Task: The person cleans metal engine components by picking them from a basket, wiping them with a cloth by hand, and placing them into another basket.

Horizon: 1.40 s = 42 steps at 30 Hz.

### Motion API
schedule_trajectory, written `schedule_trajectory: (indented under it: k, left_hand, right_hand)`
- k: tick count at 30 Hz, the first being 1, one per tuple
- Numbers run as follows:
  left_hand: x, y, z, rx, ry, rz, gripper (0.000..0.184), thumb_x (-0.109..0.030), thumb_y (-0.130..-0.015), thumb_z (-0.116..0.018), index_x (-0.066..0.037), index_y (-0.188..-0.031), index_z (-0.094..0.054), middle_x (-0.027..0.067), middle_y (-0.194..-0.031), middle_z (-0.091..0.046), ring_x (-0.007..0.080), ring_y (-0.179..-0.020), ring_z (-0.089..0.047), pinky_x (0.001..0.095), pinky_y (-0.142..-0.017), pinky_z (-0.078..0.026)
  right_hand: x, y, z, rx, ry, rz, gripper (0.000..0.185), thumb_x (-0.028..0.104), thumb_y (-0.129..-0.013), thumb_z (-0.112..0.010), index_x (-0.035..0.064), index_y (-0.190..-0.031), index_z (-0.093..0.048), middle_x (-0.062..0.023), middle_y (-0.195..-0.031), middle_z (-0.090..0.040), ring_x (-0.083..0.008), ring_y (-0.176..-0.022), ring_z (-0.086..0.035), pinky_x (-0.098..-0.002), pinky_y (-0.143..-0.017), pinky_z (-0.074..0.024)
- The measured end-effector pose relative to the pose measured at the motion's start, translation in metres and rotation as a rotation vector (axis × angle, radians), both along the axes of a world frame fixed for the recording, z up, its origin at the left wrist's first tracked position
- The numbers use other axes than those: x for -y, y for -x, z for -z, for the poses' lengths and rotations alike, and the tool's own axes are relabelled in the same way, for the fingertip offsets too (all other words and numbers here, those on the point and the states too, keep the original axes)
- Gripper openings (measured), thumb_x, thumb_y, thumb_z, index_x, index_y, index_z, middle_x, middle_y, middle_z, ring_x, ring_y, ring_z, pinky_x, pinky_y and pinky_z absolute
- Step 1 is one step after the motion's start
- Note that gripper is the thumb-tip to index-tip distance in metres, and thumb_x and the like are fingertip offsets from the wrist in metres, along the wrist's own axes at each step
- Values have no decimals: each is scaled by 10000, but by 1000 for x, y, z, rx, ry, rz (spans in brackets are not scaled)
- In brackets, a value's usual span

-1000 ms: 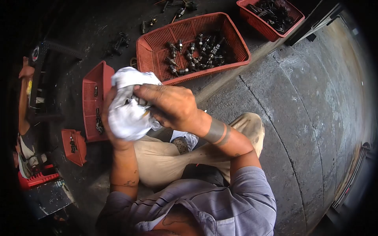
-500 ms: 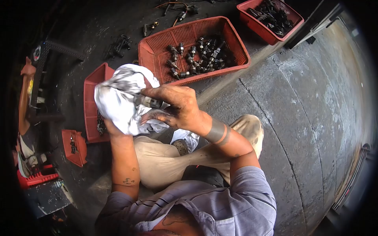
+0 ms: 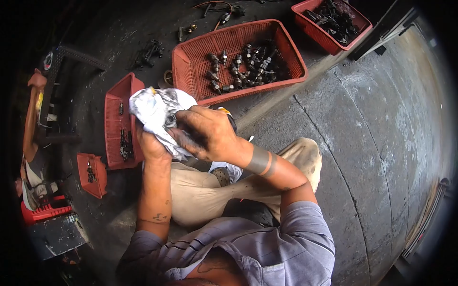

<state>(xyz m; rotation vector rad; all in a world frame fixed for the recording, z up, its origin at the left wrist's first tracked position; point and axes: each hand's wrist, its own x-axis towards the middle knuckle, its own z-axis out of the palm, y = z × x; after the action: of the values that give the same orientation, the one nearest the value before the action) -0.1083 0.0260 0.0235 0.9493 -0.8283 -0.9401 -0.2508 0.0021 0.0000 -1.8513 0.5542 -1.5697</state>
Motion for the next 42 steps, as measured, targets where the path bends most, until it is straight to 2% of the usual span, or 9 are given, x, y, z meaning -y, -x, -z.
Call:
schedule_trajectory:
  k: [3, 4, 6, 16, 20, 28, 36, 37, 42]
  left_hand:
    - [-4, -8, 22, -157, -98, 181, 388, -227, -846, -571, 34, -1131, -538, 89, -998, -598, 172, -891, -585, 295, -792, -486]
    - [1, -10, 4, -220, 74, 784, 341, -280, -901, -499, 12, -1075, -533, 79, -970, -573, 162, -834, -561, 284, -743, -477]
    - [4, -10, 20, 65, -44, 472, 261, -263, -936, -416, -25, -963, -520, 69, -906, -544, 155, -794, -531, 283, -717, -459]
    - [3, -1, 9, -716, -106, 649, 282, -306, -984, -307, -71, -1019, -459, 26, -879, -481, 149, -854, -503, 287, -782, -430]
    - [19, -49, 41, -277, 80, 448, 381, -366, -953, -394, -60, -1113, -555, 79, -967, -615, 188, -895, -586, 352, -822, -478]
    - [19, -88, 4, 39, -74, -162, 472, -9, -735, -548, 6, -1201, -478, 168, -1145, -553, 273, -1085, -518, 393, -999, -364]
    - [-41, 3, -59, 727, 180, 558, 536, -239, -800, -657, 60, -1216, -500, 204, -1207, -554, 278, -1099, -561, 372, -900, -463]
    - [-34, -1, -55, 659, 167, 534, 617, -72, -664, -771, 18, -1223, -524, 228, -1162, -590, 337, -1074, -594, 390, -915, -487]
    - [-16, -47, -36, 539, -164, 293, 359, -63, -793, -684, 10, -1134, -596, 101, -1041, -651, 160, -883, -628, 294, -798, -514]
  right_hand:
    - [-1, 4, -13, -83, 53, -4, 333, 145, -723, -747, -20, -977, -607, -92, -698, -565, -227, -581, -574, -316, -516, -455]
    - [-3, 4, -15, -49, 18, -44, 340, 148, -721, -751, -13, -981, -602, -85, -695, -546, -231, -572, -556, -328, -508, -443]
    - [-5, 6, -17, -63, 74, -64, 351, 150, -699, -733, 4, -994, -611, -75, -707, -533, -227, -599, -543, -335, -523, -438]
    - [-10, 6, -19, -91, 277, 16, 427, 165, -606, -689, 36, -1010, -639, -52, -741, -521, -214, -627, -500, -312, -514, -427]
    - [-10, 14, -24, -92, 357, 81, 410, 175, -616, -673, 33, -999, -636, -46, -711, -509, -206, -604, -492, -312, -500, -413]
    - [-46, 32, -58, 282, 348, 144, 208, 51, -569, -762, 13, -762, -695, -29, -617, -522, -122, -564, -497, -230, -417, -357]
    - [-35, 28, -53, 32, 214, 192, 286, 115, -574, -813, 32, -813, -681, -27, -640, -522, -157, -559, -498, -264, -444, -375]
    - [-25, 34, -51, -120, 233, 113, 363, 163, -590, -808, 28, -895, -664, -40, -696, -536, -182, -598, -510, -285, -498, -395]
    - [32, 22, -22, -307, 253, 9, 514, 287, -723, -732, -3, -1117, -576, -82, -824, -575, -243, -733, -536, -358, -683, -417]
